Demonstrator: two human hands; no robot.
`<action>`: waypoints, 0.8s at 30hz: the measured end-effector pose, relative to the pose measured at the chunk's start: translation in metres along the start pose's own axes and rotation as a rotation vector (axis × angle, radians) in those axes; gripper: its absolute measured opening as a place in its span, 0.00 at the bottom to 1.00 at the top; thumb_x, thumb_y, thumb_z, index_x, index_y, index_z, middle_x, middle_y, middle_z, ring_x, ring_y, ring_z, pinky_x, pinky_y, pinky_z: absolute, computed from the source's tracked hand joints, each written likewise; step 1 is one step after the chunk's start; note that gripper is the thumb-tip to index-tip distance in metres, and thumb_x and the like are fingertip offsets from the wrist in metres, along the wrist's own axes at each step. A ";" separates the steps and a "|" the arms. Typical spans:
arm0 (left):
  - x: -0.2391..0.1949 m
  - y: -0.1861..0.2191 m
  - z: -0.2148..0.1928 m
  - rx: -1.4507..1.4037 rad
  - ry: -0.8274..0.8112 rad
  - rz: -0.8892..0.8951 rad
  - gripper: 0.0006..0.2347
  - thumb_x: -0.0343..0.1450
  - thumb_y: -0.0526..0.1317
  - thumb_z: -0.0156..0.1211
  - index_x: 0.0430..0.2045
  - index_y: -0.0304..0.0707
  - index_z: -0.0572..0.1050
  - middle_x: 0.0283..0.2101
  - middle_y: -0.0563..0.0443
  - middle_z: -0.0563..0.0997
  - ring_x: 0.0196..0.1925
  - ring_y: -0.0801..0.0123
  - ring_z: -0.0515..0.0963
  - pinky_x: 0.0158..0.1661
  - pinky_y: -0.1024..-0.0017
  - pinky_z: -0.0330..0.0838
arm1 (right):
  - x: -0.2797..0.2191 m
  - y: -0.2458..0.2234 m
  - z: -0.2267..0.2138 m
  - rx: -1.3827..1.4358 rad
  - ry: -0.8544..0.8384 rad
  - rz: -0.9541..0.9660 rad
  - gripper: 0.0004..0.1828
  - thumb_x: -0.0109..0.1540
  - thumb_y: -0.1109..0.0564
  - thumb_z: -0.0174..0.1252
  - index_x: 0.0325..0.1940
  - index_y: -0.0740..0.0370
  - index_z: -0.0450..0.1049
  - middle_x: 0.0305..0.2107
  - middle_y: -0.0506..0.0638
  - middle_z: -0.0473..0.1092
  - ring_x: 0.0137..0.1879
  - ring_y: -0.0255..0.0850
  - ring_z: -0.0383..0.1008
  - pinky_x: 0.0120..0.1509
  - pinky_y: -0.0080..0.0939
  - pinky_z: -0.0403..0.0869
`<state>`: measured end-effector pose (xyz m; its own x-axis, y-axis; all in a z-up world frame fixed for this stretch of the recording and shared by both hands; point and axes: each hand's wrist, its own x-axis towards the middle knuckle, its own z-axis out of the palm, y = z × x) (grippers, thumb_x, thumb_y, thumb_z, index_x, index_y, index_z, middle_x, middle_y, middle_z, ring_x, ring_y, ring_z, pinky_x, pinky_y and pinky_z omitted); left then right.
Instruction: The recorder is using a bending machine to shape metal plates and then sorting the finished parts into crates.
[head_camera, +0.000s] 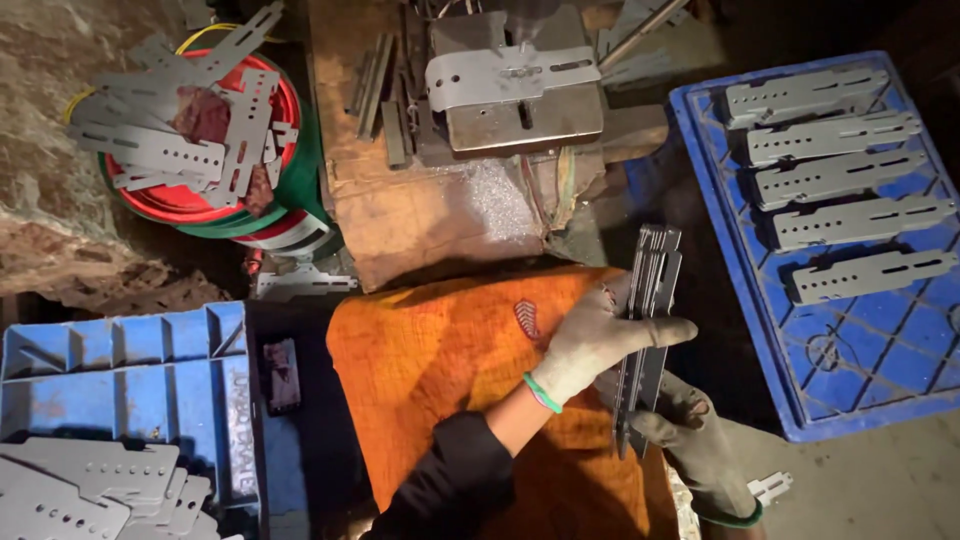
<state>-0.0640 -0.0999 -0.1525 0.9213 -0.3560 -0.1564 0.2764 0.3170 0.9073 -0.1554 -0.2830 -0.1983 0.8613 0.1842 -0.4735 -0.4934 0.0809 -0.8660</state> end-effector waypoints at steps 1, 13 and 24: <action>0.000 0.001 0.000 0.016 -0.006 -0.011 0.15 0.62 0.46 0.76 0.31 0.42 0.76 0.30 0.62 0.75 0.33 0.82 0.75 0.36 0.81 0.71 | 0.000 -0.003 0.002 0.015 -0.010 -0.007 0.39 0.49 0.51 0.72 0.62 0.71 0.72 0.47 0.56 0.80 0.49 0.41 0.82 0.53 0.41 0.80; -0.012 0.006 -0.006 -0.092 -0.014 -0.052 0.17 0.62 0.43 0.76 0.41 0.40 0.78 0.34 0.59 0.79 0.37 0.78 0.80 0.42 0.75 0.76 | -0.001 0.005 0.008 0.013 -0.068 -0.060 0.31 0.53 0.59 0.70 0.59 0.73 0.75 0.44 0.58 0.80 0.45 0.40 0.81 0.49 0.41 0.79; -0.018 0.000 -0.007 0.115 0.100 -0.054 0.17 0.67 0.45 0.67 0.47 0.38 0.80 0.40 0.52 0.84 0.43 0.71 0.82 0.49 0.69 0.77 | 0.017 0.102 -0.038 -0.053 -0.009 -0.173 0.08 0.66 0.64 0.59 0.45 0.74 0.72 0.27 0.55 0.71 0.29 0.37 0.67 0.32 0.39 0.72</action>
<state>-0.0785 -0.0876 -0.1529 0.9300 -0.2791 -0.2393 0.2988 0.1947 0.9342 -0.1867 -0.3091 -0.3006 0.9316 0.1810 -0.3152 -0.3304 0.0607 -0.9419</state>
